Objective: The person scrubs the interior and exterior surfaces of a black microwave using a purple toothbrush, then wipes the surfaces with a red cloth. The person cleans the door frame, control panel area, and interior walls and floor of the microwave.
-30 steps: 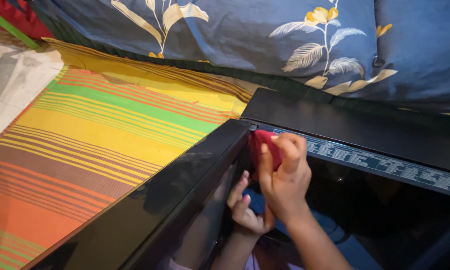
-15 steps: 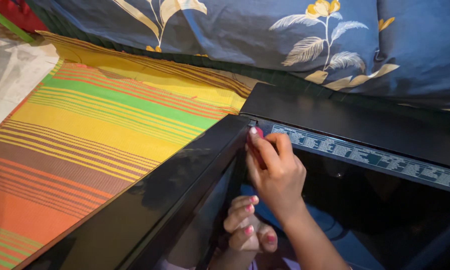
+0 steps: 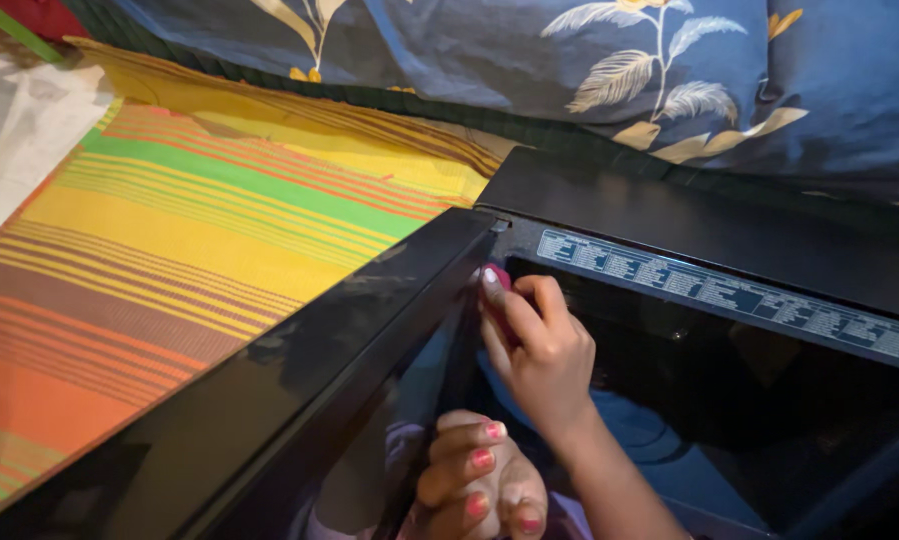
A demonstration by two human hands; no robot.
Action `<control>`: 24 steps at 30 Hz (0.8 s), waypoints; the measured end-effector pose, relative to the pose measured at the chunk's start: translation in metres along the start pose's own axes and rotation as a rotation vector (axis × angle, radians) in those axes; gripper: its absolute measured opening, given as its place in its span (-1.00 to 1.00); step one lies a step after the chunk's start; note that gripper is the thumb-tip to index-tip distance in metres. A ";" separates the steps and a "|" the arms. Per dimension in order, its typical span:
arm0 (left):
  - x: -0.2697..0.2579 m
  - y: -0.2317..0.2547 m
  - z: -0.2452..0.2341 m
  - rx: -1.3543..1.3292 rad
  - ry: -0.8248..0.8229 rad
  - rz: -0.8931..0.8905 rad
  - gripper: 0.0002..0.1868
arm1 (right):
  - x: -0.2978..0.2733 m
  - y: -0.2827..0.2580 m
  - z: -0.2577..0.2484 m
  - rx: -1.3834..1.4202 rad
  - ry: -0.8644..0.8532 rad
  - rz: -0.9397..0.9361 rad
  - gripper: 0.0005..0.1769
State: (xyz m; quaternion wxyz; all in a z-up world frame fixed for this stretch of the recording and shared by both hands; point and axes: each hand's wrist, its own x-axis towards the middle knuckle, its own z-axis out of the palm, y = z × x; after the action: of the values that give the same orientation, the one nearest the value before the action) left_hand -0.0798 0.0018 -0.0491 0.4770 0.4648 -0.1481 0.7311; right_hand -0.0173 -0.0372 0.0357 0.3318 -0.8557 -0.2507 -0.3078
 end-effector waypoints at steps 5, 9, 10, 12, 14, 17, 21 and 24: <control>0.014 -0.007 0.000 -0.027 0.068 0.046 -0.58 | -0.013 0.000 0.003 0.043 -0.013 -0.009 -0.70; 0.021 0.002 -0.012 0.054 0.054 0.010 -0.59 | -0.024 -0.001 0.005 0.074 -0.011 -0.005 -0.70; 0.021 0.002 -0.014 0.049 0.067 0.028 -0.58 | -0.027 -0.002 0.006 0.086 -0.015 0.005 -0.71; 0.020 0.003 -0.017 0.036 0.094 0.059 -0.56 | -0.033 -0.003 0.006 0.108 -0.025 0.026 -0.72; 0.022 0.002 -0.022 0.062 0.068 0.082 -0.58 | -0.039 -0.005 0.007 0.110 -0.036 0.027 -0.70; 0.026 0.006 -0.019 0.045 0.064 0.076 -0.61 | -0.048 -0.005 0.008 0.110 -0.053 0.044 -0.70; 0.050 0.008 -0.006 0.019 -0.305 -0.139 -0.66 | -0.063 0.002 0.015 0.150 -0.048 0.033 -0.73; 0.077 0.004 0.023 0.126 -0.619 -0.227 -0.71 | -0.078 0.014 0.025 0.144 -0.030 -0.013 -0.75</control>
State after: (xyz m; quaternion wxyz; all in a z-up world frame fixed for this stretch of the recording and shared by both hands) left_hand -0.0790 0.0277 0.0268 0.4581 0.7070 -0.1877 0.5050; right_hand -0.0529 -0.0462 -0.0393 0.3864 -0.8326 -0.2828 -0.2784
